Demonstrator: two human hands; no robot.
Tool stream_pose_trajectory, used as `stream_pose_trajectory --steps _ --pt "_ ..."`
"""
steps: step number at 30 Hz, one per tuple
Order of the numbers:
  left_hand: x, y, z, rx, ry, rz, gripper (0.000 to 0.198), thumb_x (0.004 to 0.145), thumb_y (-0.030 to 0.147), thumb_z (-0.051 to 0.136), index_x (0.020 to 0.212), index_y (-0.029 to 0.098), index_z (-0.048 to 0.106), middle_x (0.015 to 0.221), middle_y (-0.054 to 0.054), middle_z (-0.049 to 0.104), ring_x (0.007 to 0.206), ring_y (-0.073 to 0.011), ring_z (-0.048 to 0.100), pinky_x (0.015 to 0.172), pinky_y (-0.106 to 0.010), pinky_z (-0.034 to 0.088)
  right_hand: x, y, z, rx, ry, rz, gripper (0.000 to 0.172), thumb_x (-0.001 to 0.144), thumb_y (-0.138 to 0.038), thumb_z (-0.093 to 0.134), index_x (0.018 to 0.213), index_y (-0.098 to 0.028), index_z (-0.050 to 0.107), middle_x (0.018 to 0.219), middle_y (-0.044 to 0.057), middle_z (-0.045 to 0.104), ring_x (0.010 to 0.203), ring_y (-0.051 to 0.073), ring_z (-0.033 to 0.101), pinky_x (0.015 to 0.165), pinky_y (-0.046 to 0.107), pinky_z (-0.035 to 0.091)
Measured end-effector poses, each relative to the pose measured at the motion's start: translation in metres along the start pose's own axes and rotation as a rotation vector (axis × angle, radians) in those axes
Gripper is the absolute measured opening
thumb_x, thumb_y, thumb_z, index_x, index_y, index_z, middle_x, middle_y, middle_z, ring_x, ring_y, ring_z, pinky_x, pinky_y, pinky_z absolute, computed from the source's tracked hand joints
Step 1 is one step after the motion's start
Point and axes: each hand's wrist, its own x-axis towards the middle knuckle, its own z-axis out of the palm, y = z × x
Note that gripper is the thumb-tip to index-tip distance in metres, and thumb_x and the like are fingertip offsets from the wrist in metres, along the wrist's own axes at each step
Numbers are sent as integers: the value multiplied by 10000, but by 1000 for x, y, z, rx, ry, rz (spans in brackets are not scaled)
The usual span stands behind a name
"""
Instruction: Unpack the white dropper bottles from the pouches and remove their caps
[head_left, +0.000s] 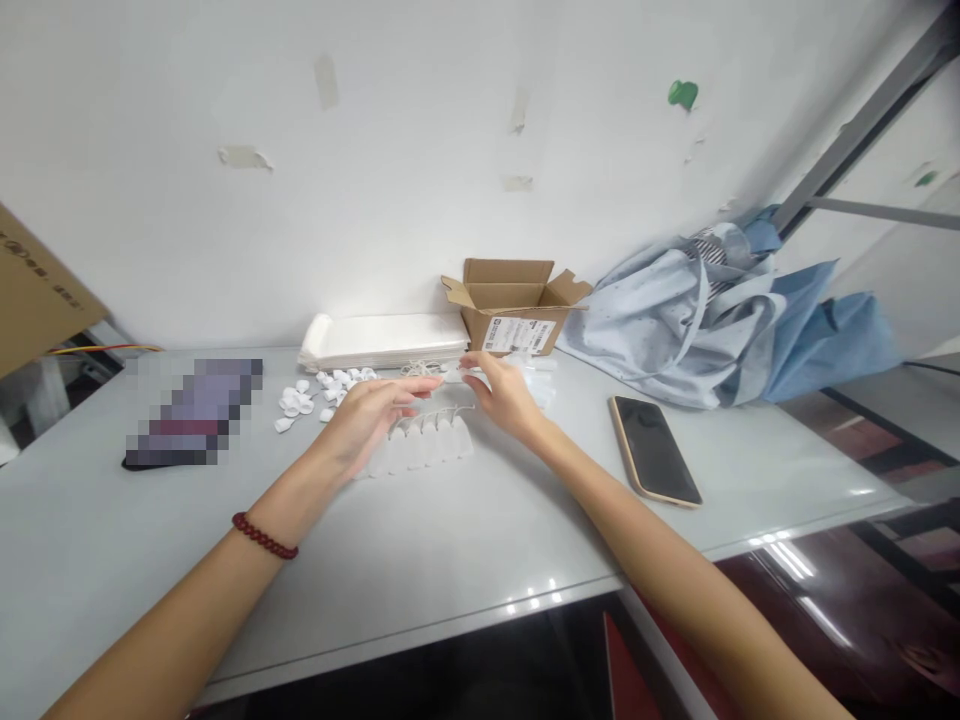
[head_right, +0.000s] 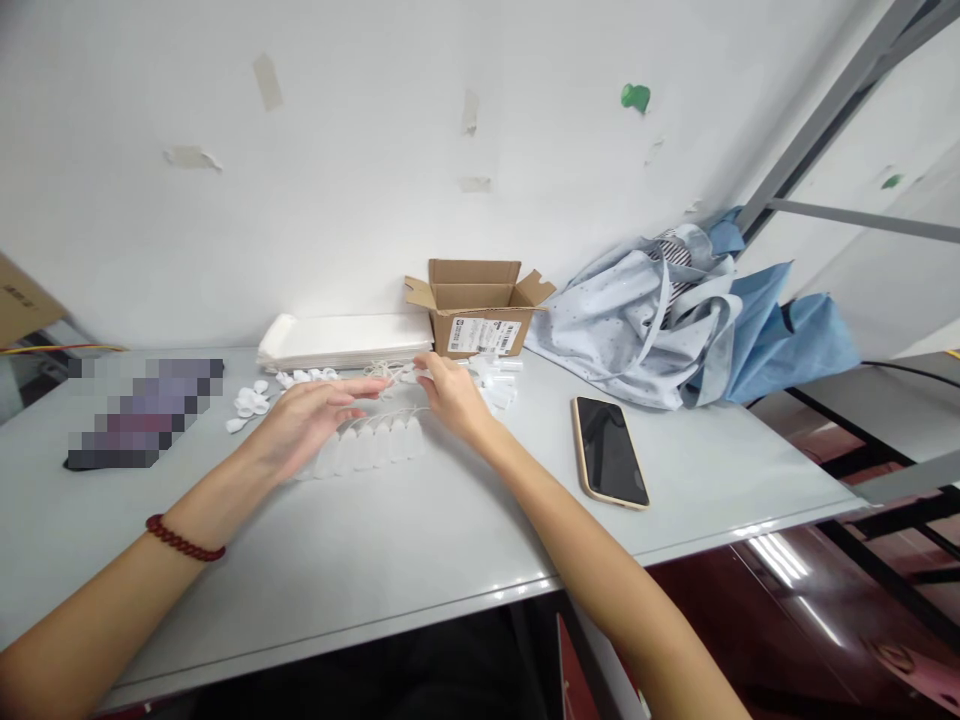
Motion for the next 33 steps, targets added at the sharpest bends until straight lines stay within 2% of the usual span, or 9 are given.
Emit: stream_pose_trajectory --steps 6,14,23,33 --pt "0 -1 -1 -156 -24 -41 281 718 211 544 870 137 768 1194 -137 665 1134 -293 538 864 -382 436 -4 -16 0 111 45 -39 252 916 -221 446 1165 -210 487 1113 112 667 1037 223 628 866 378 489" --pt "0 1 1 -247 -50 -99 294 728 214 512 848 137 770 1201 -124 661 1164 -300 509 905 -399 443 -5 -12 2 82 53 -62 265 934 -203 426 1189 -200 493 1141 101 659 1053 196 622 873 333 482" --pt "0 -1 -3 -217 -59 -89 318 747 225 503 910 145 764 1241 -113 640 1169 -296 511 929 -399 435 -6 -14 1 91 77 -57 245 920 -187 443 1147 -202 532 1116 94 665 1025 200 628 813 321 507" --pt "-1 0 -2 -183 -32 -58 297 735 222 523 891 128 758 1235 -134 641 1134 -285 533 887 -384 446 -6 -16 0 137 97 -39 214 911 -198 456 1106 -218 540 1067 76 680 1004 194 632 809 320 509"
